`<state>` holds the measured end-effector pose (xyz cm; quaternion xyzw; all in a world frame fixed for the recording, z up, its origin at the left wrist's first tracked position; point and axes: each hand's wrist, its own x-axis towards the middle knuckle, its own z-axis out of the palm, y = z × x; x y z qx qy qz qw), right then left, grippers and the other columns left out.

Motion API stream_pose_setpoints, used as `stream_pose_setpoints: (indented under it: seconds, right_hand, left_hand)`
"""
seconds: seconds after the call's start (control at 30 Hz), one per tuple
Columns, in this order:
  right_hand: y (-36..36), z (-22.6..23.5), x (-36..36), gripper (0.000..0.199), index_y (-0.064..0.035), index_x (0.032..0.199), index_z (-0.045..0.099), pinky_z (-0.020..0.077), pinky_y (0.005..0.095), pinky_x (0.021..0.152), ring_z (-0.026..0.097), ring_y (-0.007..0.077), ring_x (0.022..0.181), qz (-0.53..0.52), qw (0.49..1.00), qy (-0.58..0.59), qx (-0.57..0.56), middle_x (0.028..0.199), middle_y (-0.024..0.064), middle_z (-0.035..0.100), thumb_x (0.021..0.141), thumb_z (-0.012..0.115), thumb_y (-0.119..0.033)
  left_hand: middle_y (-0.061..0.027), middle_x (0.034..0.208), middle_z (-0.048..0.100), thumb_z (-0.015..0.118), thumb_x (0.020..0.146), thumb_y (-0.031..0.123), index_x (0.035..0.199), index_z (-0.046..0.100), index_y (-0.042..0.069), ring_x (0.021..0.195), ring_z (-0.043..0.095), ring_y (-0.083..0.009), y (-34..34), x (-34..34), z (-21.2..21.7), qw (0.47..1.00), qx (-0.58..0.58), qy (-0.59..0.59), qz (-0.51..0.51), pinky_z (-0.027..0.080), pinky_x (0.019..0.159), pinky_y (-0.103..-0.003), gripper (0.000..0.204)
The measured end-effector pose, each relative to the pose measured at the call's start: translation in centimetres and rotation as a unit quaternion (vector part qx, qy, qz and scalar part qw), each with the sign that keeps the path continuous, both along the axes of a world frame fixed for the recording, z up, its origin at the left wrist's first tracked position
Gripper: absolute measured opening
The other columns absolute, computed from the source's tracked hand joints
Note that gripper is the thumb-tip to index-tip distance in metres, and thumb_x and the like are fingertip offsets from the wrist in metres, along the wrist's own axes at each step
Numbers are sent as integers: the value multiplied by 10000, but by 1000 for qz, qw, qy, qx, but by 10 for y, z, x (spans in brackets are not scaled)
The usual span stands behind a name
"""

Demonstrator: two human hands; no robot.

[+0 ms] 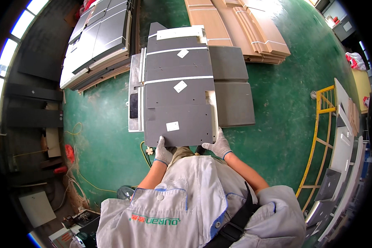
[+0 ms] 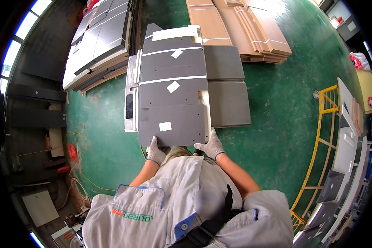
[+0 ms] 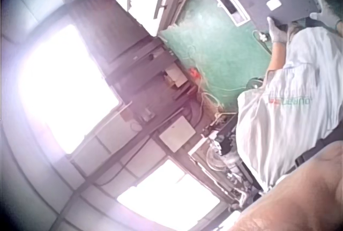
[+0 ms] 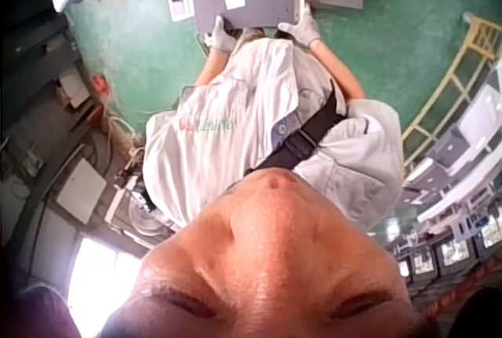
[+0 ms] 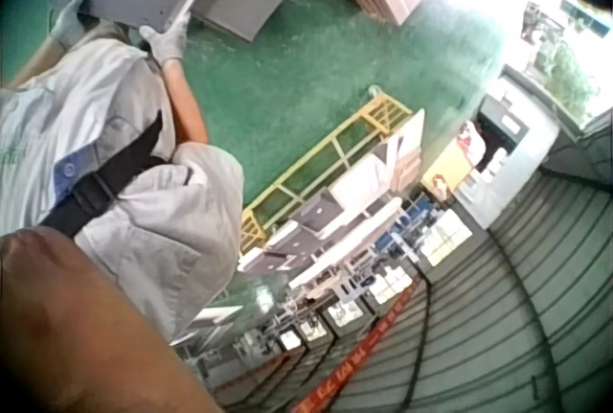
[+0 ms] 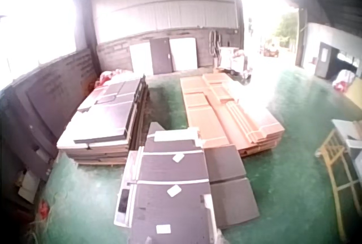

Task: The person stacks dark gray rectangular panels on a workbench, aligns them, and secures the stack with white plastic straps. The person then lifts the strapped stack and places it onto a larger pile of similar panels.

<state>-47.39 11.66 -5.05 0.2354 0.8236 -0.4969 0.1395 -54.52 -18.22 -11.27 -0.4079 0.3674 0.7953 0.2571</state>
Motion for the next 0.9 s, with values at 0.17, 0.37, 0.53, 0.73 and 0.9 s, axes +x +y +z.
stream_pose_setpoints:
  seconds: [0.17, 0.37, 0.53, 0.73, 0.9]
  right_hand:
    - [-1, 0, -1, 1226, -3, 1592, 219, 471, 416, 1111, 571, 360, 1329, -13, 1000, -18, 7, 1468, 251, 539, 676, 938, -387]
    - [1, 5, -5, 1190, -36, 1581, 285, 472, 419, 1111, 570, 354, 1330, -33, 999, -2, -23, 1456, 228, 556, 643, 941, -360]
    - [2, 46, -19, 1169, -29, 1556, 338, 480, 412, 1101, 594, 338, 1300, -58, 998, 10, -35, 1413, 217, 595, 614, 957, -339]
    - [33, 30, -124, 1051, -9, 1499, 428, 505, 435, 1062, 627, 356, 1242, -41, 998, 44, 13, 1340, 232, 635, 658, 947, -369]
    - [49, 29, -213, 979, -27, 1436, 517, 473, 460, 1095, 560, 379, 1300, -8, 987, -41, 156, 1423, 209, 547, 676, 912, -501]
  left_hand:
    - [-153, 1347, 580, 670, 987, 456, 1351, 530, 127, 1284, 545, -374, -1, 1, 2, 997, 69, 19, 43, 435, 1130, -597, 510]
    - [-144, 1374, 586, 701, 972, 458, 1389, 538, 115, 1286, 557, -357, 10, -2, 34, 993, 105, -21, 52, 466, 1111, -556, 564]
    - [-132, 1416, 558, 670, 986, 475, 1440, 502, 140, 1330, 522, -361, 4, -14, 37, 997, 71, 18, 14, 439, 1124, -608, 588]
    - [-81, 1375, 584, 635, 1001, 524, 1395, 539, 171, 1273, 545, -328, 43, -129, 29, 1000, 6, 23, -6, 485, 1026, -565, 538]
    - [-192, 1157, 665, 717, 901, 625, 1292, 607, 111, 1051, 659, -405, 61, -225, 17, 982, -143, -57, -113, 529, 907, -601, 656]
